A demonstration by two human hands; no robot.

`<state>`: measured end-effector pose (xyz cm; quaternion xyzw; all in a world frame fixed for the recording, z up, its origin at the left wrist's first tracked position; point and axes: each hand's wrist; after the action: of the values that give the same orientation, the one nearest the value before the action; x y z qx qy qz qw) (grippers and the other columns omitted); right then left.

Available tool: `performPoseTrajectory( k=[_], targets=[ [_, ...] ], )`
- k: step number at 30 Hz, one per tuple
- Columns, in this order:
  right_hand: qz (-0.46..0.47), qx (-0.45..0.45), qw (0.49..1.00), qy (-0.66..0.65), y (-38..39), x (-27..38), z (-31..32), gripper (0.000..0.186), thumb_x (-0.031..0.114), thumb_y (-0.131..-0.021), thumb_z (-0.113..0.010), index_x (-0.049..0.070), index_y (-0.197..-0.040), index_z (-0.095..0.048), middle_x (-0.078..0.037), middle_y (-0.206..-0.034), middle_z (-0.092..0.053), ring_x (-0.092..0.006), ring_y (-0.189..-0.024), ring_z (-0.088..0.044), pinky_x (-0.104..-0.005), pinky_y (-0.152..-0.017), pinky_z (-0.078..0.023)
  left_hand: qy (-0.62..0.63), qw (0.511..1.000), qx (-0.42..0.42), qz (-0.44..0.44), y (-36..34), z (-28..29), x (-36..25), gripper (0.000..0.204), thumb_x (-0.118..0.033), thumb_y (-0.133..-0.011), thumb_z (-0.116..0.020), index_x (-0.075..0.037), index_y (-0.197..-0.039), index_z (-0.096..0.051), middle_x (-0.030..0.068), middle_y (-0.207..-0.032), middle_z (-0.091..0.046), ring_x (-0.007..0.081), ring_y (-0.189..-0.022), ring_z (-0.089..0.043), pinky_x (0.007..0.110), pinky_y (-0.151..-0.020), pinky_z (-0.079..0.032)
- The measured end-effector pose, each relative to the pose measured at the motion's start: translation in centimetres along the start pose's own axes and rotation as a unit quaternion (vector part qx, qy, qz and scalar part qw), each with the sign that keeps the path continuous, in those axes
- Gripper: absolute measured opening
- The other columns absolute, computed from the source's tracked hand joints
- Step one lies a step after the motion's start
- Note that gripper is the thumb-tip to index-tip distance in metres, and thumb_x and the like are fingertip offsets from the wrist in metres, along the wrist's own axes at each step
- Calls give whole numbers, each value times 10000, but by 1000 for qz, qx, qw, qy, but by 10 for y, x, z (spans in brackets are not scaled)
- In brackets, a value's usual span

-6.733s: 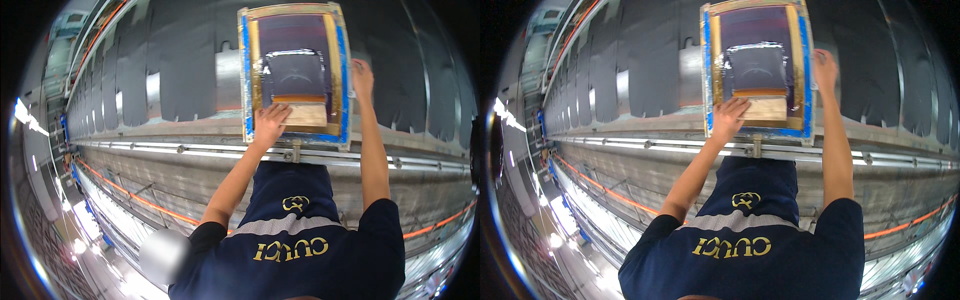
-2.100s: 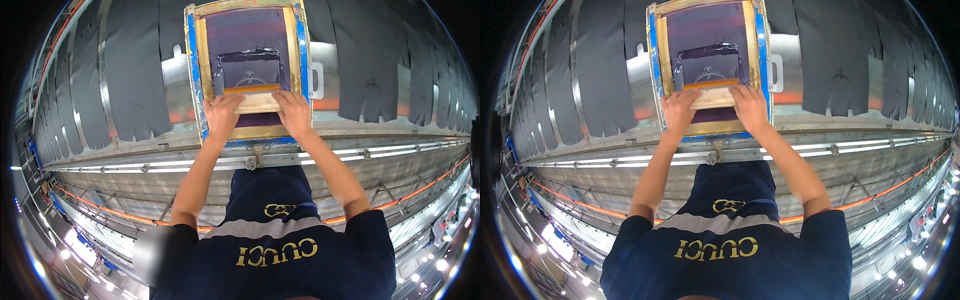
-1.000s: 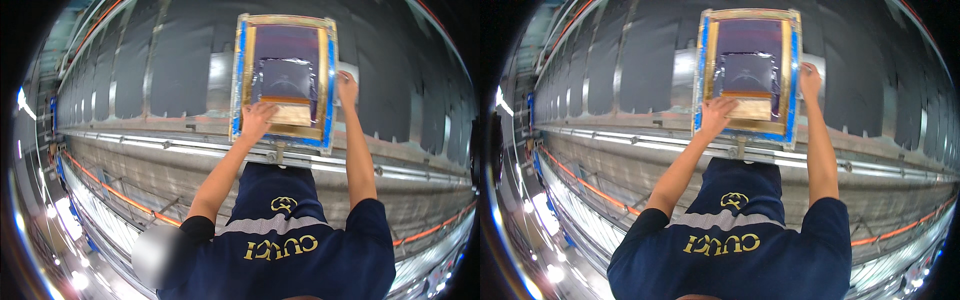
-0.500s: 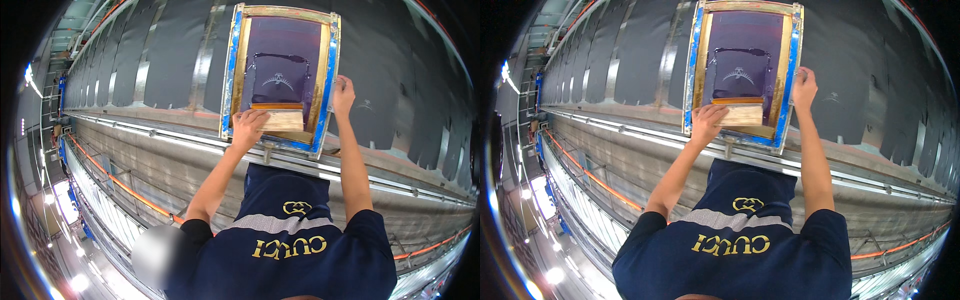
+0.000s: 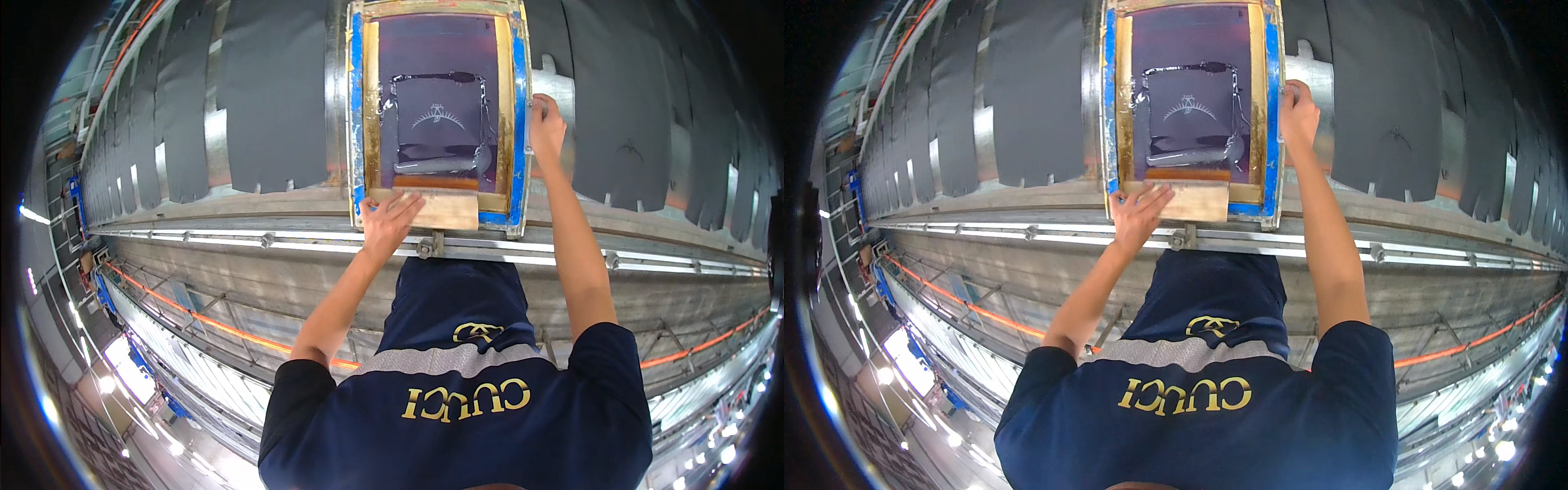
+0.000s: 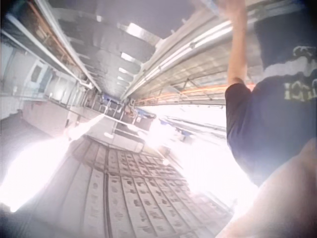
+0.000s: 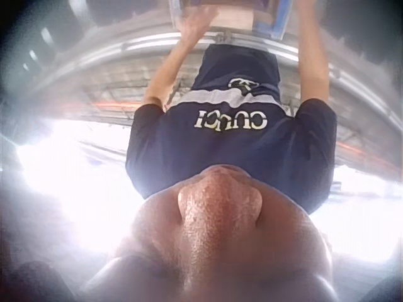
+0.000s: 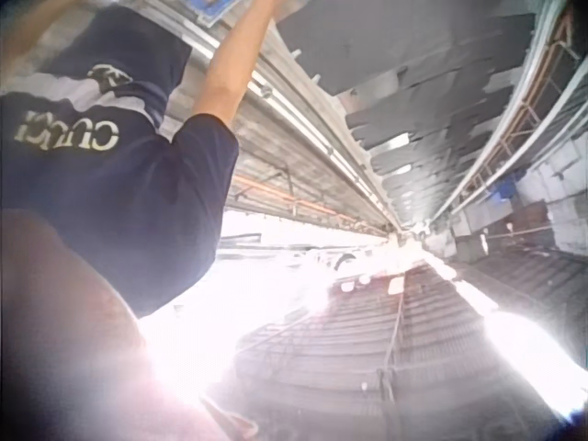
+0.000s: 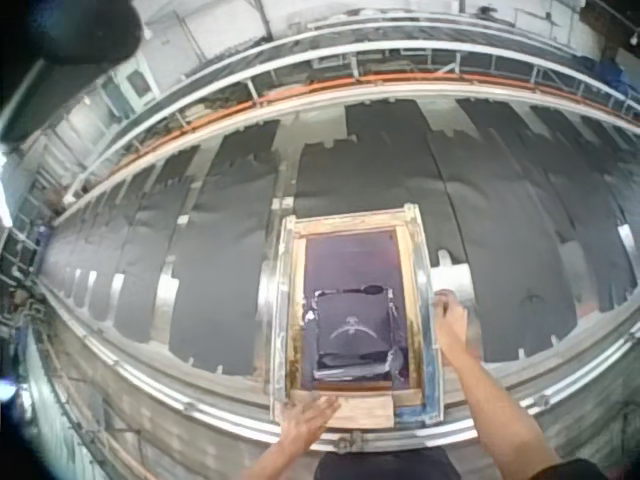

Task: The person uses a squeegee to pull purple ink across a screen-printing frame placed over a garment on a conveyor. They repeatedly lift the frame, wipe the screen, and reapply ink to continue printing.

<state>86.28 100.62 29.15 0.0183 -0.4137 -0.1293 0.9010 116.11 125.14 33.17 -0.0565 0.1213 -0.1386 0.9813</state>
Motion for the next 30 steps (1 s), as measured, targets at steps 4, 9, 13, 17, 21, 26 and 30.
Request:
performPoseTrajectory(
  k=[4, 9, 13, 17, 21, 26, 30],
  targets=[
    [134, -43, 981, 134, 2, -2, 10, 380, 398, -967, -623, 148, -1247, -685, -153, -1183, -697, -358, -1071, -644, -483, -907, -482, -37, 998, -49, 14, -64, -11, 24, 456, -119, -761, -746, -275, -1189, -730, -116, -1196, -716, 131, -1085, -642, 479, -872, -372],
    [378, 79, 904, 182, 34, 105, 27, 529, 429, -857, -754, 136, -1290, -669, -45, -1255, -672, -283, -1135, -581, -445, -967, -439, -33, 994, -106, 23, -176, -4, 76, 240, -164, -801, -759, -283, -1007, -795, -87, -982, -773, 166, -833, -681, 463, -861, -380],
    [345, 82, 916, 186, 11, 89, -19, 396, 200, -805, -776, 140, -1190, -709, 1, -1203, -695, -268, -1062, -609, -427, -914, -451, 59, 995, -67, 35, -211, -5, 91, 320, -183, -754, -814, -265, -1062, -788, -67, -1056, -771, 167, -927, -680, 451, -885, -387],
    [319, 99, 931, 145, 53, 63, -21, 415, 92, -747, -769, 157, -1155, -728, -4, -1179, -706, -260, -1060, -616, -424, -897, -458, 35, 998, -20, 45, -164, -16, 78, 427, -121, -705, -809, -274, -1103, -779, -55, -1103, -760, 168, -976, -680, 447, -880, -395],
    [291, 137, 932, 166, 126, 50, -3, 405, 69, -735, -764, 145, -1131, -724, 14, -1182, -686, -243, -1080, -599, -426, -913, -460, 51, 997, -11, 57, -96, -11, 50, 458, -67, -686, -788, -258, -1102, -778, -76, -1120, -757, 155, -994, -671, 458, -889, -385],
    [325, 94, 929, 146, 101, 64, 0, 436, 72, -723, -774, 149, -1150, -724, 17, -1193, -685, -246, -1082, -593, -428, -912, -458, 36, 997, -64, 35, -121, 5, 54, 414, -47, -699, -783, -246, -1062, -782, -62, -1066, -769, 145, -943, -680, 458, -868, -366],
    [355, 62, 923, 134, 27, 86, -21, 421, 79, -739, -757, 135, -1155, -728, -11, -1181, -714, -260, -1054, -602, -422, -931, -466, 47, 993, -99, 39, -193, -9, 91, 376, -82, -722, -798, -265, -1051, -790, -36, -984, -777, 169, -908, -690, 458, -859, -370]
  ],
)
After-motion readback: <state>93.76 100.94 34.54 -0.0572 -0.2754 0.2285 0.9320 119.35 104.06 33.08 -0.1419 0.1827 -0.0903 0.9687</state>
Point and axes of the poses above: each hand's wrist, its own y-axis away from the middle knuckle, its own z-axis out of the back of the hand, x = y × z
